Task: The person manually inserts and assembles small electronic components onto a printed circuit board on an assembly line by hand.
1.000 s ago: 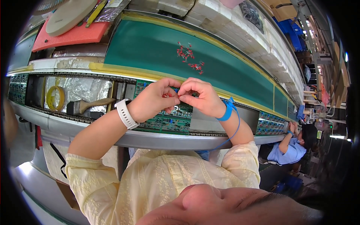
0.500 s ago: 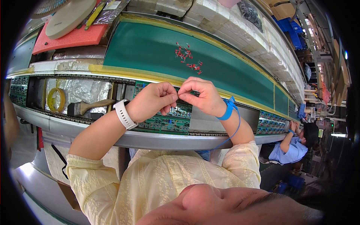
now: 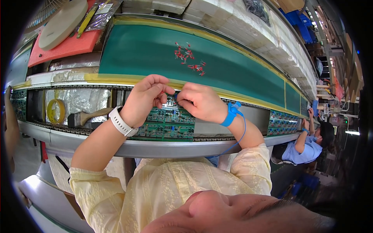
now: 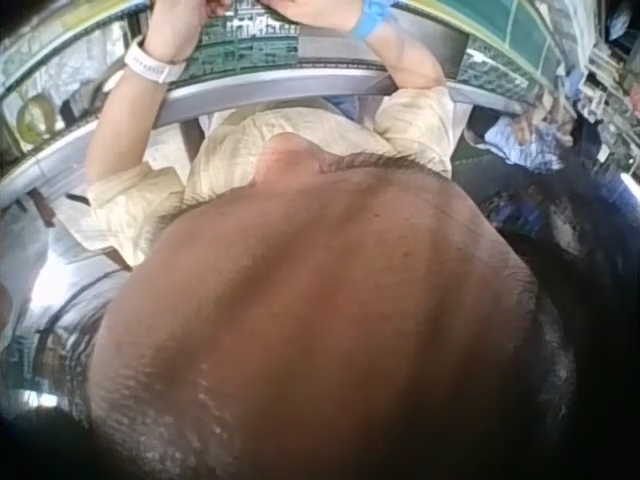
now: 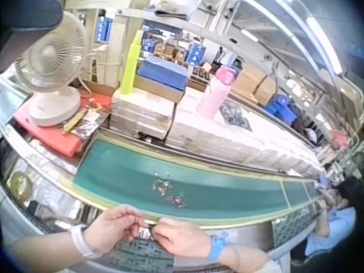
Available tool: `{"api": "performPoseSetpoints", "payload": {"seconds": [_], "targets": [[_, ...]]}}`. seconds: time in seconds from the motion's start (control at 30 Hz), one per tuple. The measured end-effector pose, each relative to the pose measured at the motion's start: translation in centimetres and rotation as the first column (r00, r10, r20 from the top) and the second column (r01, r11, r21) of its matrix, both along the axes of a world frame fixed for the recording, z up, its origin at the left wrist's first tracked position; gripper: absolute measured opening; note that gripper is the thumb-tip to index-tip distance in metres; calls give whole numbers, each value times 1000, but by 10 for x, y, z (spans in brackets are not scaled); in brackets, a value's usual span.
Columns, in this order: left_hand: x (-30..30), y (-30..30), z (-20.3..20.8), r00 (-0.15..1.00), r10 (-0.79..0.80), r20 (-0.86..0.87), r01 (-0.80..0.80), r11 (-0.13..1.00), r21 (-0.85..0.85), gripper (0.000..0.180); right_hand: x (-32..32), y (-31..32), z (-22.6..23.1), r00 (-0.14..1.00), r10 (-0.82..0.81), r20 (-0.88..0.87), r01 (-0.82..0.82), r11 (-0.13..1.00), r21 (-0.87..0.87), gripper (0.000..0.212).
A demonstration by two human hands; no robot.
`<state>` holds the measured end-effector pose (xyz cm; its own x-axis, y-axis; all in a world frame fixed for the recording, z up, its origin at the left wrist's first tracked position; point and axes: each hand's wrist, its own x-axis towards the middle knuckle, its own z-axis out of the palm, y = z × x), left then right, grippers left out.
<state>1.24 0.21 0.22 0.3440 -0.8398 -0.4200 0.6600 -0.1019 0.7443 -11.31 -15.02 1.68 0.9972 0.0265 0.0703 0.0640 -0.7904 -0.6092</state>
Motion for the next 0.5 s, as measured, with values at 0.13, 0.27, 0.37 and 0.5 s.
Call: {"api": "performPoseSetpoints", "payload": {"seconds": [0.13,0.27,0.37,0.5], "targets": [[0,-1,-1,999,-2,39,1,1000,25,14,1,0,-1,1000,5,-6,-5,1000,-16,2],[0,-1,-3,999,-1,35,1,1000,10,13,0,0,-2,1000,3,-3,-3,999,-39,2],[0,-1,-4,999,-9,46,9,1000,8,14,0,2,0,1000,2,-10,-2,999,-48,2],[0,0,-4,998,-27,58,27,1000,11,17,1,2,-1,1000,3,-11,-4,999,-48,2]]}}
